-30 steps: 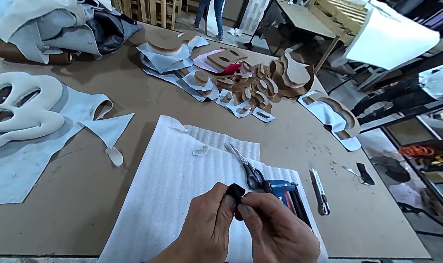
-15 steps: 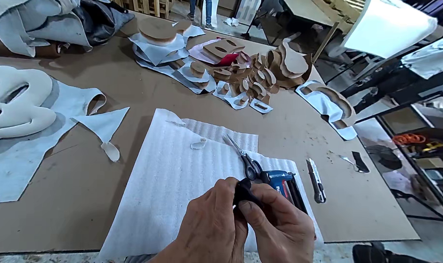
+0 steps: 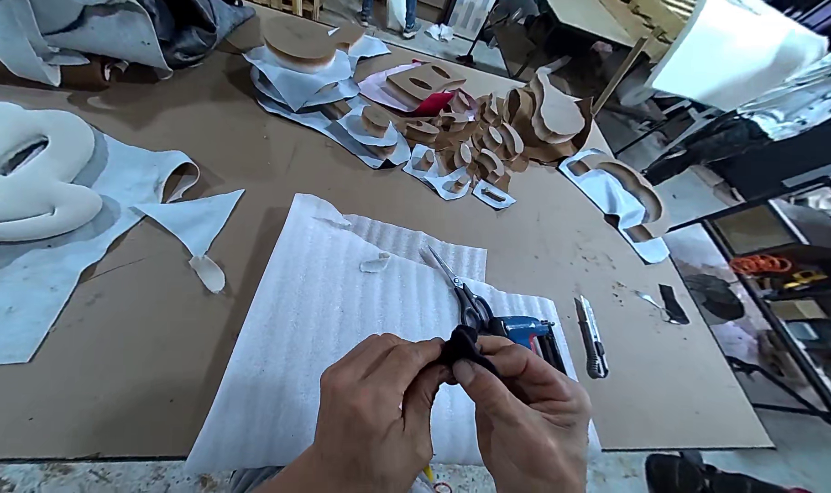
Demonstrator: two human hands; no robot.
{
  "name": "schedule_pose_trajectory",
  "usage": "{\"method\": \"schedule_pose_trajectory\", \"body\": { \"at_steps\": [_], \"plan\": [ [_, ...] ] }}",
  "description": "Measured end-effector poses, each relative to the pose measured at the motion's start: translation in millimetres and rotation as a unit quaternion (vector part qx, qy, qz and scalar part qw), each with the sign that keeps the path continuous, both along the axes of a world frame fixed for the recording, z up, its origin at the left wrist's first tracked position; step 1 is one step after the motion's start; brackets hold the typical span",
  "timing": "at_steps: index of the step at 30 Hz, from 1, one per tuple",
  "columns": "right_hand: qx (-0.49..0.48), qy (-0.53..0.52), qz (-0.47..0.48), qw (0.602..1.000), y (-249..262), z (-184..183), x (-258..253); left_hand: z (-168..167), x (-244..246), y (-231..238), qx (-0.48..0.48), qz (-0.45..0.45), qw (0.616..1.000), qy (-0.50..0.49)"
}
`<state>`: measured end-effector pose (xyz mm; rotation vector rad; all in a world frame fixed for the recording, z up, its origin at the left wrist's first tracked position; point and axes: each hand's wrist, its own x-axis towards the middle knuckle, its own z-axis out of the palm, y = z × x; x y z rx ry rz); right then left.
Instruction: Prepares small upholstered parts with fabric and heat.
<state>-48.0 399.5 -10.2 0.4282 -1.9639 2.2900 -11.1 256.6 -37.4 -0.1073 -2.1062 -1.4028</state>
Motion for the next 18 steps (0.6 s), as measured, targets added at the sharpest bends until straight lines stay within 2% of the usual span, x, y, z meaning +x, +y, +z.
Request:
{"method": "schedule_pose_trajectory", "body": {
  "at_steps": [9, 12, 14, 18],
  "plan": [
    [0.021, 0.026, 0.028, 0.999, 0.8, -4.4, -6.4, 6.3, 0.3, -7.7, 0.123, -0.082, 0.987, -0.059],
    [0.072, 0.027, 0.016, 0.997, 2.1, -3.0, -9.4, 4.1, -0.3, -8.0, 0.150, -0.095, 0.981, -0.074],
    [0.113, 0.030, 0.030, 0.993, 6.4, -2.6, -11.9, 3.7, 0.4, -9.3, 0.171, -0.112, 0.974, -0.095],
    [0.105, 0.017, 0.051, 0.993, 6.8, -8.0, -13.5, 3.7, 0.6, -19.6, 0.202, -0.155, 0.951, -0.176]
  ]
}}
